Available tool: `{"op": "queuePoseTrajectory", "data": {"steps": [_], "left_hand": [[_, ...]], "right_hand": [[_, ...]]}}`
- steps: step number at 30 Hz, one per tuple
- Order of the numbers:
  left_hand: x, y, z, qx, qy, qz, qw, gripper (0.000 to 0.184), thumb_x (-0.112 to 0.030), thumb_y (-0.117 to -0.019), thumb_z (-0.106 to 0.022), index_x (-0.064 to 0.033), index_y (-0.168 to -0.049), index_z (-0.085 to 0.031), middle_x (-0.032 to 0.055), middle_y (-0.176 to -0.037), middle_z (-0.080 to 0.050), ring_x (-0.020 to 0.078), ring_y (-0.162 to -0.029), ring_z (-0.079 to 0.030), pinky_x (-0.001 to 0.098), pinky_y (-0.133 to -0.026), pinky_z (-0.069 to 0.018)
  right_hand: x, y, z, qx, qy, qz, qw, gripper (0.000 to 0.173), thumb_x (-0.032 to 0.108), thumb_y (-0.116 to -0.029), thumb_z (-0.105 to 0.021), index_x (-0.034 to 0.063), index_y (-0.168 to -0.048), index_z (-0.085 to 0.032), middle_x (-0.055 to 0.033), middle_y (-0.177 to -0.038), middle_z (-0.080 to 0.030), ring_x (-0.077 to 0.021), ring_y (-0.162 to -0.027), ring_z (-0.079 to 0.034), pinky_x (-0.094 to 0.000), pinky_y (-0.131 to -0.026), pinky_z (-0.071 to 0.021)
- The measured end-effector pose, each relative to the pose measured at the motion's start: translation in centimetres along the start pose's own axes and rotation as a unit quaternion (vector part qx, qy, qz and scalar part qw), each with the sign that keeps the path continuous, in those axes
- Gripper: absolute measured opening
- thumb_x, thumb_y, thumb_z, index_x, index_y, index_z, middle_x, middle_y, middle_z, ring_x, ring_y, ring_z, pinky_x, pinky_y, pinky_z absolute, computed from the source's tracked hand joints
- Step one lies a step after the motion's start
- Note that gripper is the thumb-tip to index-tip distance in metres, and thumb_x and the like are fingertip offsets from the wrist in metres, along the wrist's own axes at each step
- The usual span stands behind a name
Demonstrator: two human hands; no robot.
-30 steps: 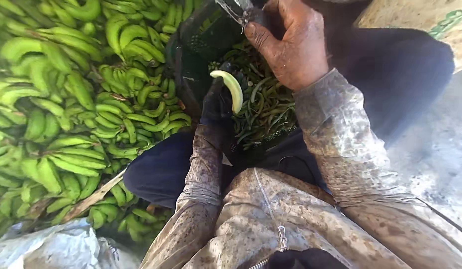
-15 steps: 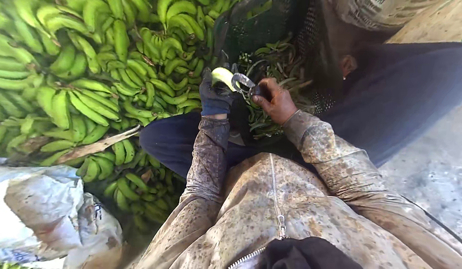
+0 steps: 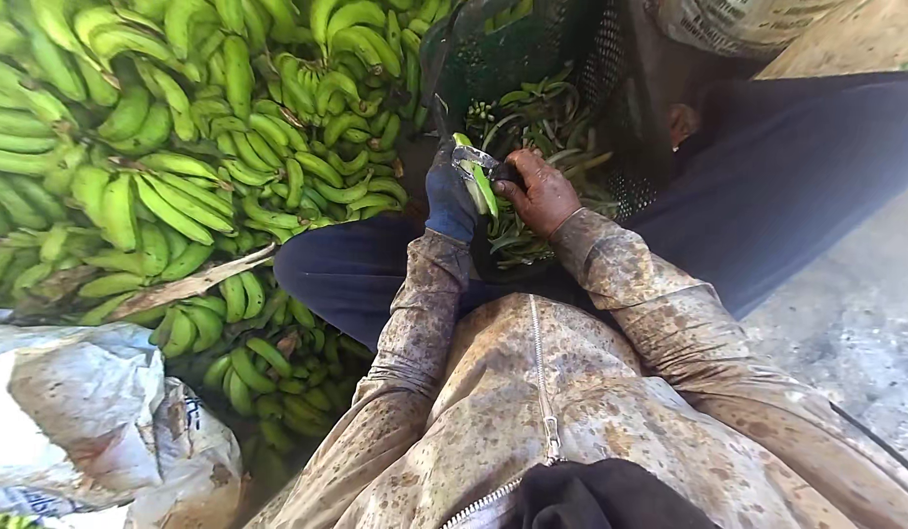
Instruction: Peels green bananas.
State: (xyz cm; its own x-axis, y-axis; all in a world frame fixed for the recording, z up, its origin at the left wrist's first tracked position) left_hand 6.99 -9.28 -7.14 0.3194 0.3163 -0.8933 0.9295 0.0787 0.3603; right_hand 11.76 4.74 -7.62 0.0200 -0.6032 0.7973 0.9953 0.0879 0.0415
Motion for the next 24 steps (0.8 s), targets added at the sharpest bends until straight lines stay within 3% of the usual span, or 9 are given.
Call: {"op": "queuePoseTrajectory", "data": {"steps": [4,8,9,12,14,16,19,22,24], "left_hand": [[-0.3,-0.5,0.7,-0.011,-0.205,-0.109,0.973,0.034,-0.02,-0.1108,-0.039,0.0018,-0.124,-0.062,0.0106,-0.106,-0.068,0.0133,-0.092,-0.066,0.0338,-0.084,-0.0579],[-0.8,1.3,-0.2,0.111,-0.298,-0.201,0.926,0.04,-0.023,-0.108,-0.041,0.0038,-0.125,-0.065,0.0094,-0.109,-0.072,0.0081,-0.097,-0.068,0.0306,-0.091,-0.0567],[-0.5,1.5,-0.1,0.132,-0.292,-0.188,0.929,0.041,-0.026,-0.1081,-0.042,0.0023,-0.127,-0.064,0.008,-0.107,-0.072,0.0082,-0.093,-0.069,0.03,-0.087,-0.0585],[-0.1,1.6,0.3,0.2,-0.221,-0.143,0.944,0.041,-0.034,-0.1033,-0.051,0.0001,-0.125,-0.062,0.0029,-0.087,-0.07,0.0126,-0.065,-0.065,0.0329,-0.056,-0.0589],[-0.7,2.5,0.0,0.272,-0.218,-0.15,0.925,0.049,-0.038,-0.0989,-0.058,0.0021,-0.127,-0.064,0.003,-0.088,-0.071,0.0127,-0.062,-0.064,0.0331,-0.053,-0.0581],[-0.6,2.9,0.1,0.274,-0.193,-0.106,0.936,0.051,-0.04,-0.098,-0.058,0.0015,-0.128,-0.063,0.0033,-0.084,-0.07,0.0136,-0.059,-0.063,0.0329,-0.051,-0.058],[0.1,0.5,0.7,0.175,-0.034,0.059,0.982,0.045,-0.044,-0.1099,-0.034,-0.0085,-0.118,-0.06,0.003,-0.068,-0.057,0.0142,-0.051,-0.056,0.0306,-0.046,-0.0537],[0.9,-1.6,2.2,0.118,0.13,0.168,0.97,0.047,-0.046,-0.1091,-0.029,-0.0086,-0.103,-0.058,0.005,-0.073,-0.057,0.0162,-0.059,-0.058,0.0343,-0.055,-0.0557],[0.7,-2.4,3.1,0.108,0.177,0.159,0.965,0.038,-0.034,-0.1097,-0.032,-0.006,-0.107,-0.057,0.0106,-0.086,-0.063,0.0207,-0.076,-0.065,0.0398,-0.07,-0.0599]], "right_hand": [[0.0,-0.3,1.4,0.016,0.006,-0.063,0.998,0.044,0.042,-0.1065,-0.054,0.0063,-0.132,-0.06,-0.0191,-0.127,-0.065,-0.0372,-0.113,-0.067,-0.0593,-0.096,-0.0522],[-1.1,-1.2,3.4,-0.001,-0.013,-0.115,0.993,0.043,0.042,-0.1078,-0.051,0.0056,-0.126,-0.062,-0.0187,-0.119,-0.069,-0.0345,-0.112,-0.068,-0.0566,-0.098,-0.0516],[-1.5,-1.3,3.5,-0.002,-0.02,-0.118,0.993,0.043,0.043,-0.1077,-0.051,0.0058,-0.125,-0.063,-0.0179,-0.116,-0.069,-0.0331,-0.11,-0.068,-0.0548,-0.098,-0.0518],[-2.5,-1.4,3.3,0.018,-0.045,-0.147,0.988,0.042,0.039,-0.1085,-0.051,0.0035,-0.127,-0.062,-0.0194,-0.115,-0.07,-0.0333,-0.108,-0.068,-0.053,-0.098,-0.0508],[-4.6,-2.0,3.4,0.025,-0.032,-0.21,0.977,0.044,0.038,-0.1087,-0.049,0.0018,-0.131,-0.061,-0.0231,-0.121,-0.068,-0.039,-0.115,-0.066,-0.0591,-0.1,-0.0488],[-6.1,-1.7,3.3,0.021,-0.045,-0.245,0.968,0.051,0.045,-0.1079,-0.049,0.002,-0.134,-0.06,-0.023,-0.127,-0.066,-0.038,-0.121,-0.063,-0.0592,-0.104,-0.0462],[-4.6,-2.0,3.6,-0.017,-0.05,-0.174,0.983,0.049,0.045,-0.1065,-0.053,0.0042,-0.132,-0.06,-0.0193,-0.123,-0.068,-0.032,-0.115,-0.067,-0.0522,-0.104,-0.0492],[-2.4,-0.5,1.9,-0.011,-0.068,-0.057,0.996,0.045,0.04,-0.1037,-0.06,0.0041,-0.131,-0.061,-0.0167,-0.12,-0.069,-0.0272,-0.11,-0.069,-0.0475,-0.101,-0.0531],[-1.1,0.2,0.7,0.007,-0.046,0.027,0.999,0.042,0.038,-0.1004,-0.065,0.0051,-0.127,-0.065,-0.0159,-0.123,-0.069,-0.0292,-0.114,-0.067,-0.0523,-0.103,-0.0518]]}}
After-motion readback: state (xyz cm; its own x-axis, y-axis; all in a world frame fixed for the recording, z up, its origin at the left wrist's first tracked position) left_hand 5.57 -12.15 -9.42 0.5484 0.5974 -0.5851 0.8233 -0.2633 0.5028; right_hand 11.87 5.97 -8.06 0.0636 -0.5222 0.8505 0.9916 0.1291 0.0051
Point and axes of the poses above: each hand's wrist, its own y-axis away from the middle knuckle, its own z-axis out of the back of the hand, x = y × z, the point moved 7 cm from there along -y, towards the middle knuckle
